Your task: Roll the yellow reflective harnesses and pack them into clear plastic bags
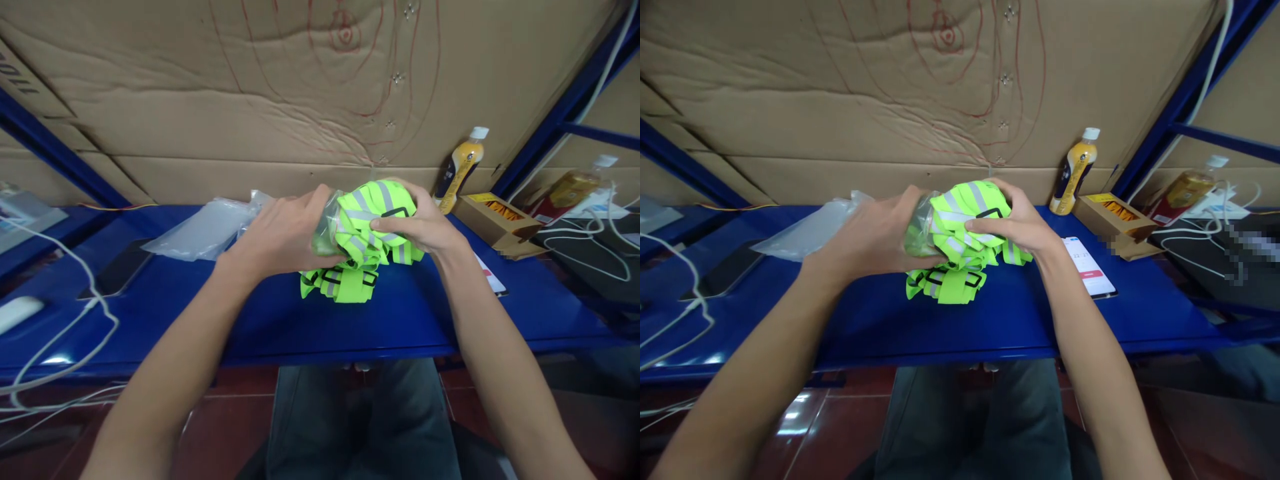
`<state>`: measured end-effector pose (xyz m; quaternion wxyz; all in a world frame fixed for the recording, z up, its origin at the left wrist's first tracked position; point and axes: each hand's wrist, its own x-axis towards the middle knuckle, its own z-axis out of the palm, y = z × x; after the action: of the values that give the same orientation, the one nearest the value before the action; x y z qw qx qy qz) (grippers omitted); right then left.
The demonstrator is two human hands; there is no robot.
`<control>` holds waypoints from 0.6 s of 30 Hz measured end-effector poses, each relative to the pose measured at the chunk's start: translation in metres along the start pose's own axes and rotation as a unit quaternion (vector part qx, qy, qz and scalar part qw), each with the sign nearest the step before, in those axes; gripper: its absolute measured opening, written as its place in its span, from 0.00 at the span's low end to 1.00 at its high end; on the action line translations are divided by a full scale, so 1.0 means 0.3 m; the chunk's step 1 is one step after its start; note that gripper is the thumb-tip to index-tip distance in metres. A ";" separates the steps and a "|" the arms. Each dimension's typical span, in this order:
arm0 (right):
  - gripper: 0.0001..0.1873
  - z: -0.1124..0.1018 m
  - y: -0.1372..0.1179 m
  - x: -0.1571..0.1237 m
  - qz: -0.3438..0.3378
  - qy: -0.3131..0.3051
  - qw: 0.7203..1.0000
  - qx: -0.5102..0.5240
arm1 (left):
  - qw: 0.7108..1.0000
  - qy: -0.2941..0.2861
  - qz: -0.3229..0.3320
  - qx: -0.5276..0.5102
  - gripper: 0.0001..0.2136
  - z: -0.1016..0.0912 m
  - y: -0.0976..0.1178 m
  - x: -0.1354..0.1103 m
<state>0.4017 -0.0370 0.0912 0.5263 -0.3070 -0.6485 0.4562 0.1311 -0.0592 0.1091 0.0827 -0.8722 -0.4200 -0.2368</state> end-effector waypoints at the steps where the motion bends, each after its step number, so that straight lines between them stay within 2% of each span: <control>1: 0.37 0.002 0.006 0.005 -0.008 0.021 1.000 -0.009 | 1.000 0.005 -0.013 0.012 0.40 -0.004 0.009 -0.001; 5: 0.41 0.018 0.032 0.018 -0.046 0.059 0.996 -0.044 | 0.999 -0.006 -0.039 0.022 0.39 -0.028 0.048 -0.009; 8: 0.41 0.042 0.042 0.019 -0.112 0.074 0.988 -0.082 | 0.998 -0.017 -0.048 0.040 0.44 -0.034 0.060 -0.012; 10: 0.41 0.059 0.041 0.014 -0.155 0.078 0.979 -0.110 | 0.997 0.010 -0.060 0.037 0.50 -0.024 0.051 -0.009; 13: 0.42 0.077 0.027 0.003 -0.192 0.067 0.967 -0.154 | 0.995 0.068 -0.068 0.028 0.52 0.003 0.018 0.000; 16: 0.42 0.082 0.008 -0.011 -0.198 0.045 0.962 -0.185 | 0.991 0.113 -0.065 0.017 0.54 0.023 -0.021 0.007; 18: 0.41 0.080 -0.002 -0.019 -0.192 0.016 0.963 -0.188 | 0.992 0.119 -0.050 0.004 0.55 0.032 -0.042 0.008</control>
<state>0.3801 -0.0486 0.0888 0.5471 -0.2777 -0.7609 0.2111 0.1261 -0.0463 0.1013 0.1236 -0.8155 -0.4508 -0.3412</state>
